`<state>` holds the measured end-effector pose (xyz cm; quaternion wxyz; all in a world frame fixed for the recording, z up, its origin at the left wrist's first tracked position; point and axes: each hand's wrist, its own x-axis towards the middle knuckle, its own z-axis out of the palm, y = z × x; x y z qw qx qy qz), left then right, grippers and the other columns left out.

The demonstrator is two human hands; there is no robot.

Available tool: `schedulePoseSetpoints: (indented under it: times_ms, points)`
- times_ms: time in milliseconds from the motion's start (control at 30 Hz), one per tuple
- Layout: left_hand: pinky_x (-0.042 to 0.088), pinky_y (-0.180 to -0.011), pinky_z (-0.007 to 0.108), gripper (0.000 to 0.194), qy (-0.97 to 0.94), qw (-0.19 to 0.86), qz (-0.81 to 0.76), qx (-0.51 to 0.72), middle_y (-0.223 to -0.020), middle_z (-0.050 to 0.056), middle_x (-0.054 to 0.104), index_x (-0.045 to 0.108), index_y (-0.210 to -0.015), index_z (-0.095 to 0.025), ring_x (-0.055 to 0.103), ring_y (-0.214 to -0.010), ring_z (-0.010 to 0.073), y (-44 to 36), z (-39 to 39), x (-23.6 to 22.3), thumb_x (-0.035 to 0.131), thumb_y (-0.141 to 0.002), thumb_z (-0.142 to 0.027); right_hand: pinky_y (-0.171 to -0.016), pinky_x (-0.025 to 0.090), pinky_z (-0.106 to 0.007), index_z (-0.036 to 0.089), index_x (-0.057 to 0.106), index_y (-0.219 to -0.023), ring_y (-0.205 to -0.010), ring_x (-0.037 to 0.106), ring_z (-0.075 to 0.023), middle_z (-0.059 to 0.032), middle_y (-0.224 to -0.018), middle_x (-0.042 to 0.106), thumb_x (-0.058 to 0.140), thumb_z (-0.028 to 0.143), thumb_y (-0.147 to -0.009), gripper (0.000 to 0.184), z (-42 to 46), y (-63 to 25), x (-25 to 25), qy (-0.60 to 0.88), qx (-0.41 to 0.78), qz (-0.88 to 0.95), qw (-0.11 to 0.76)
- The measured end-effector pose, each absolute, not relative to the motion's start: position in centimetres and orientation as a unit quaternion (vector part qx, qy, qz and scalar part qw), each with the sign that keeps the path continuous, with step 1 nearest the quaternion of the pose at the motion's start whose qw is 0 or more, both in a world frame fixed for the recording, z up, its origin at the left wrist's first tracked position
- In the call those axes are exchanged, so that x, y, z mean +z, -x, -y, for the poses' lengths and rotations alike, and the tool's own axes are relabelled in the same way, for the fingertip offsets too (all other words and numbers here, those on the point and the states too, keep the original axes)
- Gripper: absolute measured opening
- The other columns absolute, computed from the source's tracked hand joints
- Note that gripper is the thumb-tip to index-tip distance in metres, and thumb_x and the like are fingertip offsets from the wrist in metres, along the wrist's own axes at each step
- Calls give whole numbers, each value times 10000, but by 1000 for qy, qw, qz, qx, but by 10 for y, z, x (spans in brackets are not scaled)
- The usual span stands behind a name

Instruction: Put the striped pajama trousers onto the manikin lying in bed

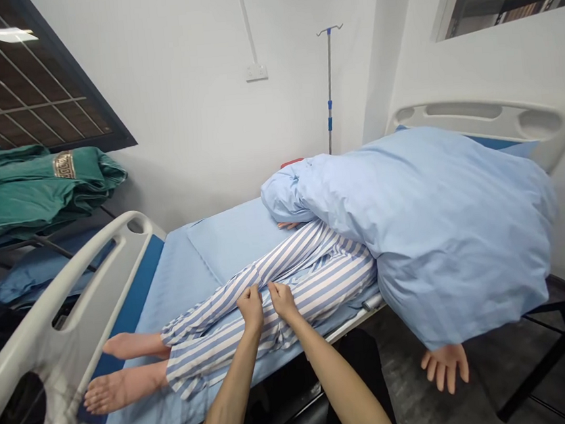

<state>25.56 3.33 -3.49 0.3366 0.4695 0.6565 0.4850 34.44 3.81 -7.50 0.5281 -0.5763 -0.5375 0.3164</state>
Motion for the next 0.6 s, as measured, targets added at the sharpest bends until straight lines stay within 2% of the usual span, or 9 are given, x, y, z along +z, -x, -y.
schedulePoseSetpoints:
  times_ms: [67,167,267,367,433,500,600]
  points:
    - [344,-606,258,414,-484,342,-656,468,-523,-18,411,343,-522,-231,400,-575,128,-272,-31,-37,463,-918,-227,-558,335,-271,243,339,-538,-528,418,-149,19,-493,410,361,511,-971,510,-40,-346,-76,563,341,510,554]
    - [314,-631,273,373,-534,278,-695,393,-590,30,556,469,-564,-208,471,-608,146,-285,-25,-45,485,-936,-219,-557,358,-263,241,332,-551,-536,438,-150,12,-509,454,364,509,-989,515,-41,-348,-73,581,337,492,554]
    - [290,-652,288,321,-571,225,-722,318,-707,87,675,598,-657,-190,548,-661,174,-285,-22,-52,491,-960,-205,-599,377,-255,221,452,-573,-601,554,-170,-27,-591,610,381,380,-1021,480,-39,-355,-63,633,280,550,468]
    - [279,-666,302,254,-614,199,-717,264,-835,129,744,726,-832,-184,608,-735,214,-285,-21,-56,512,-966,-207,-657,378,-260,201,667,-723,-723,668,-204,-84,-767,754,470,312,-1019,372,-33,-373,-49,656,185,662,312]
    - [273,-668,306,259,-633,184,-714,237,-874,145,754,758,-893,-181,623,-764,230,-288,-19,-59,520,-973,-243,-675,368,-264,190,738,-827,-780,699,-221,-113,-844,788,516,318,-1017,319,-28,-387,-43,647,141,715,227]
    - [271,-671,305,297,-639,167,-719,219,-867,147,749,757,-860,-175,620,-769,232,-292,-17,-60,510,-983,-287,-673,354,-264,186,762,-867,-794,705,-219,-118,-873,798,521,317,-1025,317,-25,-399,-42,645,130,728,193]
    - [269,-666,298,326,-618,162,-736,224,-805,115,719,700,-744,-183,580,-731,208,-296,-18,-55,494,-970,-297,-649,320,-262,195,742,-790,-735,672,-188,-87,-818,783,500,301,-1037,361,-27,-409,-47,661,157,693,241]
